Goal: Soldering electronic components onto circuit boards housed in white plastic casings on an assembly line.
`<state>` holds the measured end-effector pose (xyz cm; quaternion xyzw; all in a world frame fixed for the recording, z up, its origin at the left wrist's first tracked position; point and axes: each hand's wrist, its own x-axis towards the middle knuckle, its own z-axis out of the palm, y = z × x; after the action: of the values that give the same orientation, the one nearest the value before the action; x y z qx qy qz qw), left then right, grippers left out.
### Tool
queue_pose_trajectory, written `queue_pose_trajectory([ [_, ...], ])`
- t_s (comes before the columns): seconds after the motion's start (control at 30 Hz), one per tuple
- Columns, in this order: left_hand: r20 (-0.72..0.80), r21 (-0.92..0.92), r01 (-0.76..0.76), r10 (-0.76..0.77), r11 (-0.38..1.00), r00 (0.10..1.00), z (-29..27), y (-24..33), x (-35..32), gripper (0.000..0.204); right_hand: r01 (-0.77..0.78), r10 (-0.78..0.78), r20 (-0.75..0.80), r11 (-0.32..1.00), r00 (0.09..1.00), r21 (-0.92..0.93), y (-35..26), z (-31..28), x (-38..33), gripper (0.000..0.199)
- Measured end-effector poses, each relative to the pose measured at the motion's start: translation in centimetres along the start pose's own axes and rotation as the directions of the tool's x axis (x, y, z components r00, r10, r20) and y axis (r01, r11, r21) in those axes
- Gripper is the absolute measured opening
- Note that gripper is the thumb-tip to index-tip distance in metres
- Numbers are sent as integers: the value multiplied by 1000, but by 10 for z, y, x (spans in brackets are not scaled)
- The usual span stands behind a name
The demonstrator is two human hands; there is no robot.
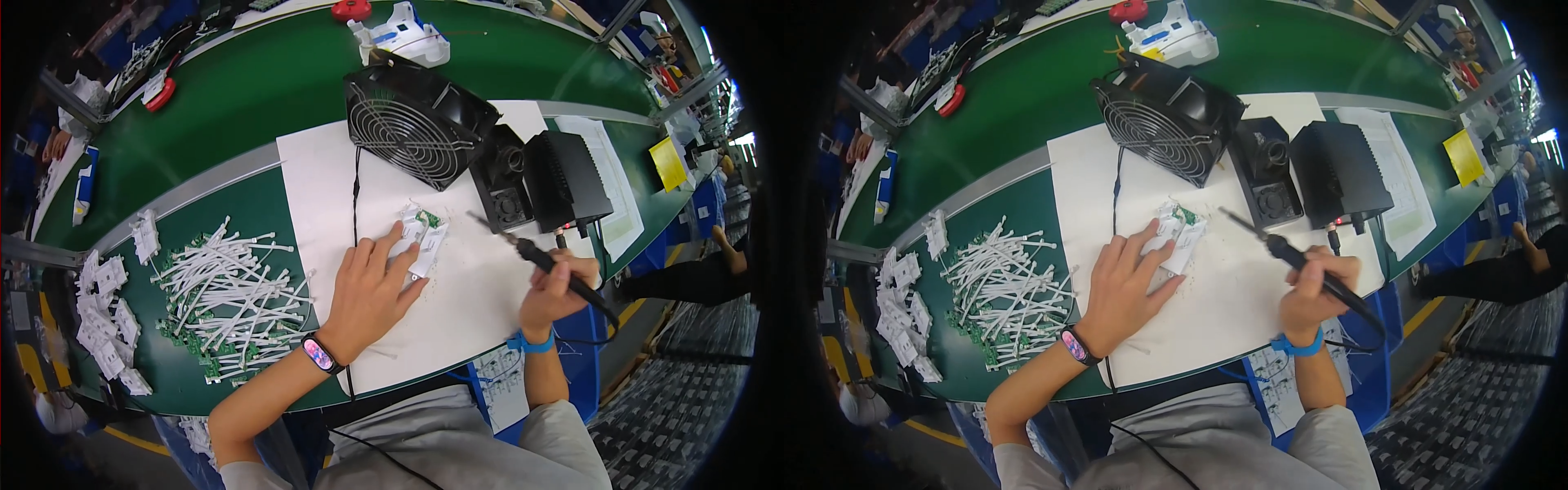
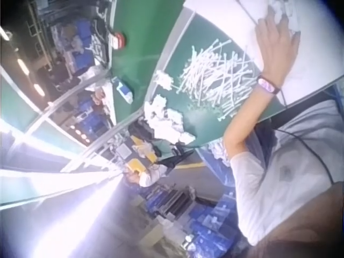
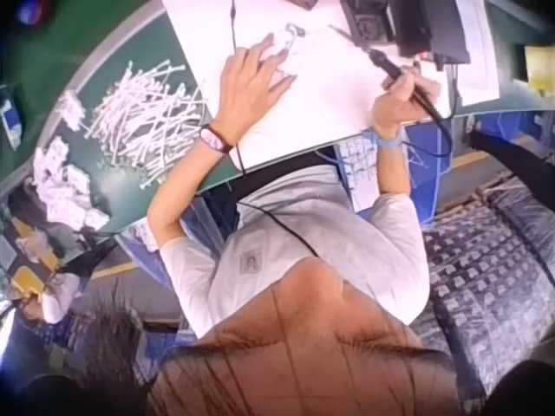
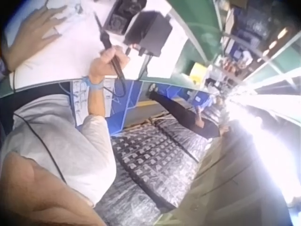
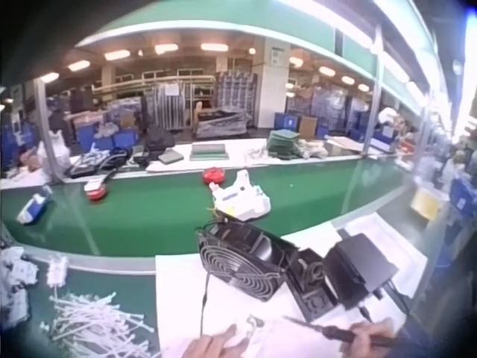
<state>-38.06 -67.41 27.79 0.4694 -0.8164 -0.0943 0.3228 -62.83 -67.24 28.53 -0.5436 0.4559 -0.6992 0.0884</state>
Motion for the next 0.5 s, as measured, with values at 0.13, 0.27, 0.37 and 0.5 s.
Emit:
queue_pose_trajectory([
  [0.13,21,-12,-9,9,1000,1000,2,-2,-4,44,61,-89,-133,977,987,-204,-18,-6,44,18],
  [0.27,1,-15,-27,27,1000,1000,4,-3,-5,44,-80,73,-42,972,996,-219,-1,5,68,12],
  [0.37,-1,-37,-41,41,998,999,6,-4,-3,43,-178,225,114,930,968,-321,7,29,77,12],
  [0.5,-38,-4,-27,27,1000,999,1,-6,-7,45,-115,179,167,935,969,-336,25,57,71,12],
])
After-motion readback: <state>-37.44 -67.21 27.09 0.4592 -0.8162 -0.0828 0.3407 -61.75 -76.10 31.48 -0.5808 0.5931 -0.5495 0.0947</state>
